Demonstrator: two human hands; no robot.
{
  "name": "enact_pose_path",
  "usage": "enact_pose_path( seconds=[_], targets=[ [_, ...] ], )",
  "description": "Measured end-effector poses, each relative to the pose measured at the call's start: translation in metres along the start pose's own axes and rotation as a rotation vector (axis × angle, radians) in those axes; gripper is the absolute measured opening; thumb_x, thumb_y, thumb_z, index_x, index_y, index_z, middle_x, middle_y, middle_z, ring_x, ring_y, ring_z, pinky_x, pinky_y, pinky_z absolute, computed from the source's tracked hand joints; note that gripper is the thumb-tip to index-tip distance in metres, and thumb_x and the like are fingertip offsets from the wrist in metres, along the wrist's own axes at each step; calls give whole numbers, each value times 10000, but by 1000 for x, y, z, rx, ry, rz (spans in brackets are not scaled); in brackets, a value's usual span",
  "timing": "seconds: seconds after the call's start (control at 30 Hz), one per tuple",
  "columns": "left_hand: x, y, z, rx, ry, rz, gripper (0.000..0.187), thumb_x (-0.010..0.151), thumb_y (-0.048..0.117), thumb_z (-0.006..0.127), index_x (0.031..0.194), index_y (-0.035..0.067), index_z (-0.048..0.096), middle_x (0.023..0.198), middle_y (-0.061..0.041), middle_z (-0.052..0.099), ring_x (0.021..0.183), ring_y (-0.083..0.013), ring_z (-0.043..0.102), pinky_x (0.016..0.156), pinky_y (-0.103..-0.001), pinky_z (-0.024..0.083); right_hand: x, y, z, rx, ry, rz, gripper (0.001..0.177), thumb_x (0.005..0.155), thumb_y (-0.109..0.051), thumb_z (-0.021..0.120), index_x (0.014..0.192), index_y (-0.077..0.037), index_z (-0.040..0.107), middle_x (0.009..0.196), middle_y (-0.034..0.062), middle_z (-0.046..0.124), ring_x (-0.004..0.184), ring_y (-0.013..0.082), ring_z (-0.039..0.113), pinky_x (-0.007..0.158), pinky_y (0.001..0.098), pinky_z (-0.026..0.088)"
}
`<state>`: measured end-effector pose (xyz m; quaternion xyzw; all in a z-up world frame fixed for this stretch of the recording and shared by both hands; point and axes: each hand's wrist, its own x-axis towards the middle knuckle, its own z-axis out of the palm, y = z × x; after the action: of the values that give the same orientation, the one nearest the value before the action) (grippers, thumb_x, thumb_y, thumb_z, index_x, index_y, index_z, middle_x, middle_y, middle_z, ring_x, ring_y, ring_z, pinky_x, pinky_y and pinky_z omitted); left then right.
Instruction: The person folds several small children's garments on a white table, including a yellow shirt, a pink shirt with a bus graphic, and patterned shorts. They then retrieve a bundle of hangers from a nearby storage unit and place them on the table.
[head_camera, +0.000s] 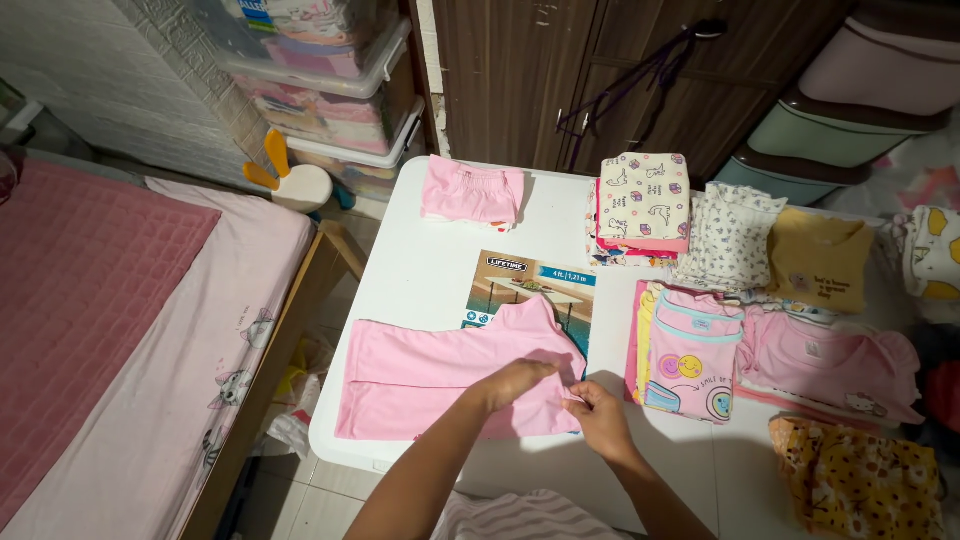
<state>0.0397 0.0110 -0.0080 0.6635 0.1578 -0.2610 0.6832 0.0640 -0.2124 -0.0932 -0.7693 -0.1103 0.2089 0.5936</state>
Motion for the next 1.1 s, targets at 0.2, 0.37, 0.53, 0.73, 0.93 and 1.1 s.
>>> enact_pose_path(
  seconds=[0.2, 0.37, 0.53, 0.73, 0.93, 1.1],
  targets=[
    [-3, -7, -21, -339, 92, 12, 302, 931, 157, 811, 1134, -53, 740, 937, -112, 563, 693, -134, 463, 577, -288, 365, -11, 3, -4, -65, 34, 66, 222, 853, -39, 772, 1032, 44, 671, 929, 93, 757, 865, 108, 678, 788, 267, 552],
    [4, -9, -29, -400, 183, 64, 322, 731, -111, 768, 979, 83, 701, 831, 22, 635, 620, -78, 560, 554, -233, 464, -13, -2, -6, -120, 42, 124, 274, 860, -64, 774, 1091, 41, 672, 942, 130, 760, 861, 129, 668, 799, 287, 550],
    [16, -8, -49, -450, 295, 494, 265, 753, -108, 719, 923, 64, 611, 883, -29, 670, 762, -104, 618, 758, -291, 615, -17, -19, -5, -133, 44, 111, 371, 824, -78, 772, 1157, 24, 647, 1037, 106, 773, 918, 116, 721, 821, 273, 556],
    [-6, -15, -50, 468, 323, 143, 353, 772, 273, 922, 943, 60, 699, 834, -6, 651, 780, -128, 631, 781, -290, 518, -4, -46, -3, -415, -57, 215, 407, 875, -368, 768, 1026, 6, 712, 856, 204, 740, 747, 233, 660, 720, 343, 529],
    [-7, -12, -17, 303, 126, 324, 339, 708, 268, 872, 814, 63, 624, 828, -65, 649, 781, -182, 613, 724, -334, 527, 15, -30, 2, -620, -57, 183, 410, 876, -390, 725, 922, 9, 640, 866, 244, 686, 787, 387, 662, 743, 425, 525],
    [-24, 1, -43, 733, 106, 386, 367, 738, 362, 859, 759, 74, 633, 825, -61, 728, 784, -230, 681, 842, -340, 505, 21, -2, 2, -657, -36, 143, 365, 860, -352, 733, 925, -3, 650, 913, 243, 688, 863, 412, 663, 770, 448, 524]
  ],
)
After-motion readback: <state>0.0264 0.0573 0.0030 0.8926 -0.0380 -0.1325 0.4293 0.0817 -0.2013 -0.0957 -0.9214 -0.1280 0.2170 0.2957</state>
